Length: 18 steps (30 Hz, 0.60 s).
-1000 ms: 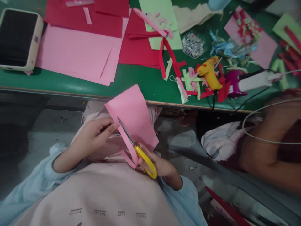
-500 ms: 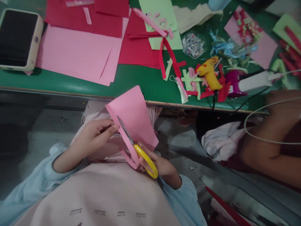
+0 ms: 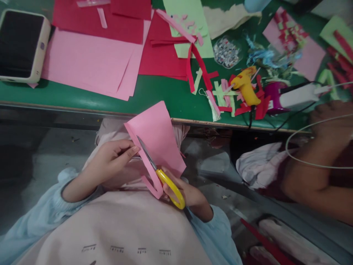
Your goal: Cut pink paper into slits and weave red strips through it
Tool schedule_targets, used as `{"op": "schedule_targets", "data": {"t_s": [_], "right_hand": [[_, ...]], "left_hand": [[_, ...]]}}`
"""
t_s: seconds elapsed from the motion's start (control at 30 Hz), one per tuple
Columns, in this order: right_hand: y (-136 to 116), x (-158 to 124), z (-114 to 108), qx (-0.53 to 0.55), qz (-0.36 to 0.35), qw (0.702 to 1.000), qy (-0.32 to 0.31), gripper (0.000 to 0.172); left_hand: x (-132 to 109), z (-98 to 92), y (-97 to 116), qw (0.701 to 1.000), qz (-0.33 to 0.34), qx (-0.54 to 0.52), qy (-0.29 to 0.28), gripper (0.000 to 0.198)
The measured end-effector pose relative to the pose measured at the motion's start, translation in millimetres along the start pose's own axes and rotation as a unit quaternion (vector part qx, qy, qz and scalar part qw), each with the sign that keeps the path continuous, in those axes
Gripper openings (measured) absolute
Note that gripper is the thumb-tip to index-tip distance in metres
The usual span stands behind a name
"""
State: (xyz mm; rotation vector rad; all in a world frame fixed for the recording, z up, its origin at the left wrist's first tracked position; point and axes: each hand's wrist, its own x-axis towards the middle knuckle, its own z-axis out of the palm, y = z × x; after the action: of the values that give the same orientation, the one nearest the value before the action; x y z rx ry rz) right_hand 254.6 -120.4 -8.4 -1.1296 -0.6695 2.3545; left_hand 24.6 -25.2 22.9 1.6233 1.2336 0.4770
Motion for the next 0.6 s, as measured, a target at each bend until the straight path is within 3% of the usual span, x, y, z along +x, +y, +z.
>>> {"op": "schedule_targets", "data": {"t_s": [0.2, 0.6], "right_hand": [[1.6, 2.6, -1.1, -0.021, 0.013, 0.999, -0.035, 0.056], [0.1, 4.8, -8.3, -0.115, -0.055, 0.989, -0.076, 0.061]], "left_hand": [[0.5, -0.1, 3.0, 1.000, -0.006, -0.003, 0.001, 0.031], [1.7, 0.0, -0.7, 0.998, -0.058, -0.027, 0.016, 0.034]]}}
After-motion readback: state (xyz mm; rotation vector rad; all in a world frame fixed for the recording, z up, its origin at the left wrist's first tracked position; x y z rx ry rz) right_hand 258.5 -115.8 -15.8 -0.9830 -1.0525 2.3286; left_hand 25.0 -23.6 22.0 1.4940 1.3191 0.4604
